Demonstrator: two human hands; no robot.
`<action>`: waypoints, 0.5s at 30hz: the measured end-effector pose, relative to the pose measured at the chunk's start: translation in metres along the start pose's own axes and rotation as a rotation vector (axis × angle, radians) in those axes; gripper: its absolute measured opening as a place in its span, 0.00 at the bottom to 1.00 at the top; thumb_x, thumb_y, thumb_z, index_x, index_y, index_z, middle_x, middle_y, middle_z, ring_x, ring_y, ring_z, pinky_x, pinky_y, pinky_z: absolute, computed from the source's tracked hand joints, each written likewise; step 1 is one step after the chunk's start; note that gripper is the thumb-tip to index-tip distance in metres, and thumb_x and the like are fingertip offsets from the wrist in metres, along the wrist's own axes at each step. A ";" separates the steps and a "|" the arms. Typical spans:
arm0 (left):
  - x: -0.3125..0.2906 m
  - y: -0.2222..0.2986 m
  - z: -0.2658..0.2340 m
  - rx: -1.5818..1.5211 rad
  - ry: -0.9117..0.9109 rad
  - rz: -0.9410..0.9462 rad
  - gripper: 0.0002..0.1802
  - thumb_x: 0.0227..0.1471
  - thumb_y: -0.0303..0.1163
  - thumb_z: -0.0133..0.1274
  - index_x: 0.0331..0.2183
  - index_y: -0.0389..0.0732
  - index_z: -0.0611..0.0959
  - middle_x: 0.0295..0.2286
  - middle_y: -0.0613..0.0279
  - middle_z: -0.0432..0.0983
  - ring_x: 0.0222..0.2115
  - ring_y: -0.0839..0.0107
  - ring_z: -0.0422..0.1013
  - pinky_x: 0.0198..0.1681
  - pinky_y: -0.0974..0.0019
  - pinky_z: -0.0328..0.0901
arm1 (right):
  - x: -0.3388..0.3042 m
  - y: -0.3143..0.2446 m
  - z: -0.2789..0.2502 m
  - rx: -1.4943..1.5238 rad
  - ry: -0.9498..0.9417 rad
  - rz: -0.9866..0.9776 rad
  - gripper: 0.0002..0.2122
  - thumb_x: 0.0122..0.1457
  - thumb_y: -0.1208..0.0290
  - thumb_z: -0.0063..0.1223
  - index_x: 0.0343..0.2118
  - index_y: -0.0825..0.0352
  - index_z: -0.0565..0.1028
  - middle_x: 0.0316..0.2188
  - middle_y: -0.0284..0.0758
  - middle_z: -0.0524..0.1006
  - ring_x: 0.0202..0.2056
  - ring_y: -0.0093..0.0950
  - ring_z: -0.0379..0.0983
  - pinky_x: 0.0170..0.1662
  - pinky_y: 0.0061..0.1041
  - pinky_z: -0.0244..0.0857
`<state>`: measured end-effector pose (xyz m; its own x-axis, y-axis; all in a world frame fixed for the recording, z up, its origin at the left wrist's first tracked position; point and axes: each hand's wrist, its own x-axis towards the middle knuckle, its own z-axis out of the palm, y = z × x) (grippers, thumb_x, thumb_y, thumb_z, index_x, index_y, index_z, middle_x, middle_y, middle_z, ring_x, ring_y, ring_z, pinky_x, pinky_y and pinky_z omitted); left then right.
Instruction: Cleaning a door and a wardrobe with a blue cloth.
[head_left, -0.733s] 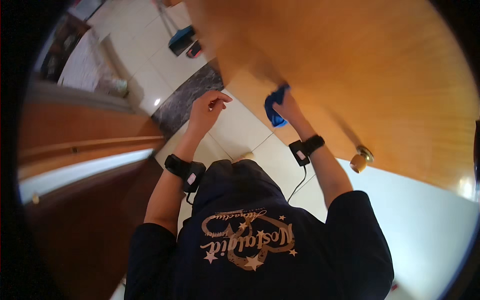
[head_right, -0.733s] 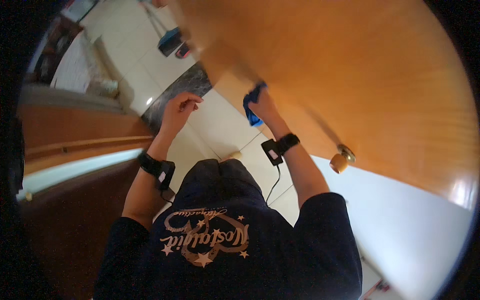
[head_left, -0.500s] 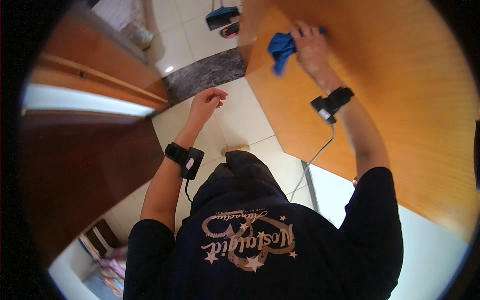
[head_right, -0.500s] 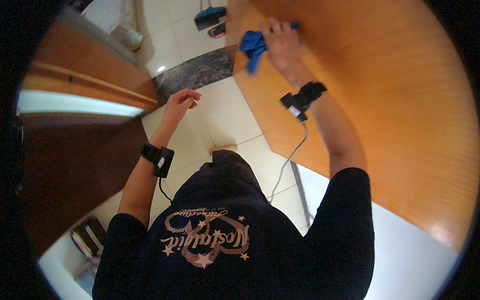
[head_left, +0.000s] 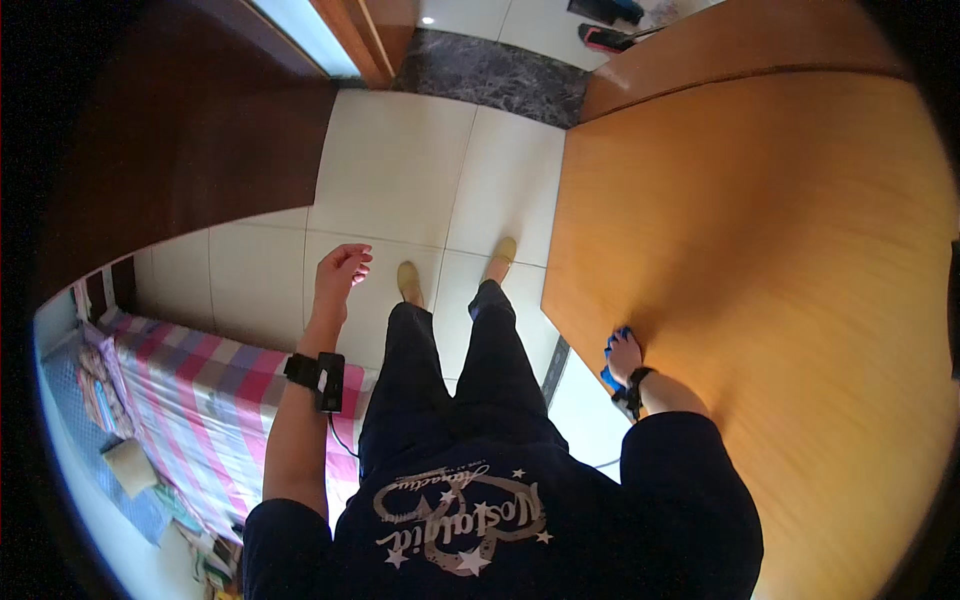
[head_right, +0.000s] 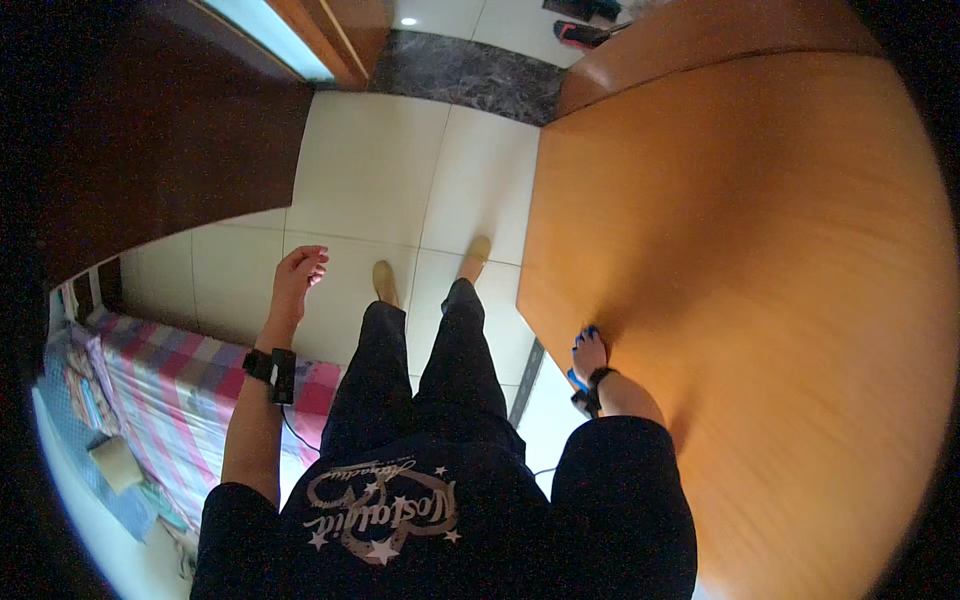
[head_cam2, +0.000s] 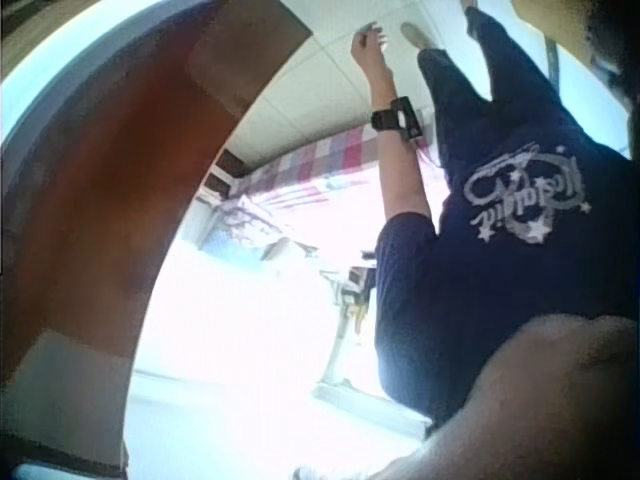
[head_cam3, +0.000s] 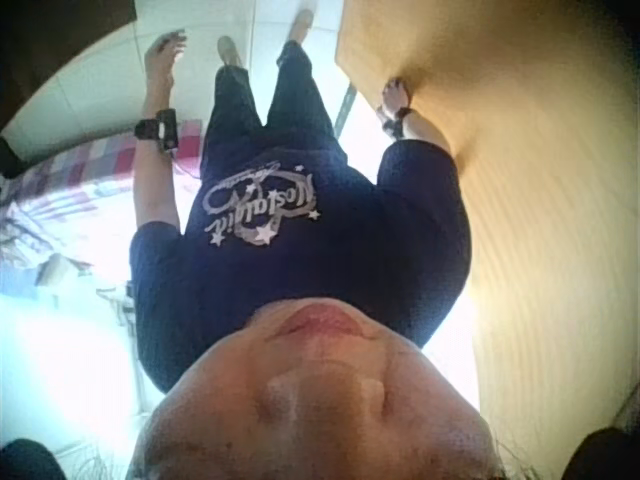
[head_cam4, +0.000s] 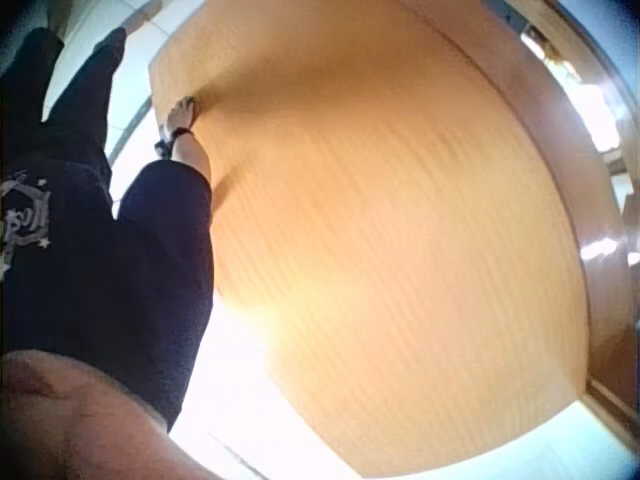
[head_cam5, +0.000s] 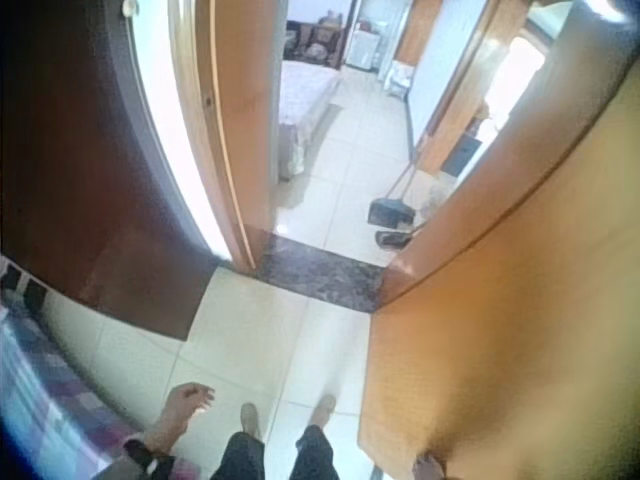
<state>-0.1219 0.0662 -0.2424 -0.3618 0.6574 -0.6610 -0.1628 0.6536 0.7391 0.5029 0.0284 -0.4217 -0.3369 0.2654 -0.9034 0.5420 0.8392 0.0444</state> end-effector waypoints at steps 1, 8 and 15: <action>-0.004 -0.011 -0.012 -0.086 0.019 -0.050 0.11 0.55 0.24 0.47 0.39 0.36 0.81 0.30 0.63 0.77 0.27 0.79 0.70 0.32 0.76 0.65 | 0.014 -0.003 -0.025 -0.082 0.160 0.040 0.21 0.59 0.61 0.37 0.49 0.69 0.73 0.55 0.40 0.68 0.61 0.39 0.54 0.64 0.45 0.39; 0.014 -0.052 0.059 -0.380 0.039 -0.179 0.11 0.55 0.23 0.47 0.40 0.34 0.78 0.31 0.62 0.76 0.27 0.78 0.70 0.32 0.76 0.65 | 0.142 0.236 -0.310 -0.246 0.665 0.413 0.18 0.61 0.67 0.38 0.55 0.58 0.67 0.58 0.38 0.64 0.62 0.38 0.53 0.61 0.45 0.48; 0.016 -0.099 0.120 -0.394 0.063 -0.390 0.11 0.57 0.23 0.44 0.41 0.35 0.78 0.32 0.62 0.76 0.28 0.77 0.71 0.34 0.74 0.66 | 0.270 0.186 -0.238 -0.305 0.154 0.309 0.19 0.62 0.67 0.36 0.55 0.63 0.68 0.60 0.40 0.63 0.61 0.38 0.56 0.60 0.46 0.47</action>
<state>-0.0018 0.0571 -0.3416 -0.2582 0.3632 -0.8952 -0.6218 0.6467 0.4418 0.3295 0.3688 -0.5561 -0.3181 0.5730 -0.7553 0.3915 0.8050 0.4458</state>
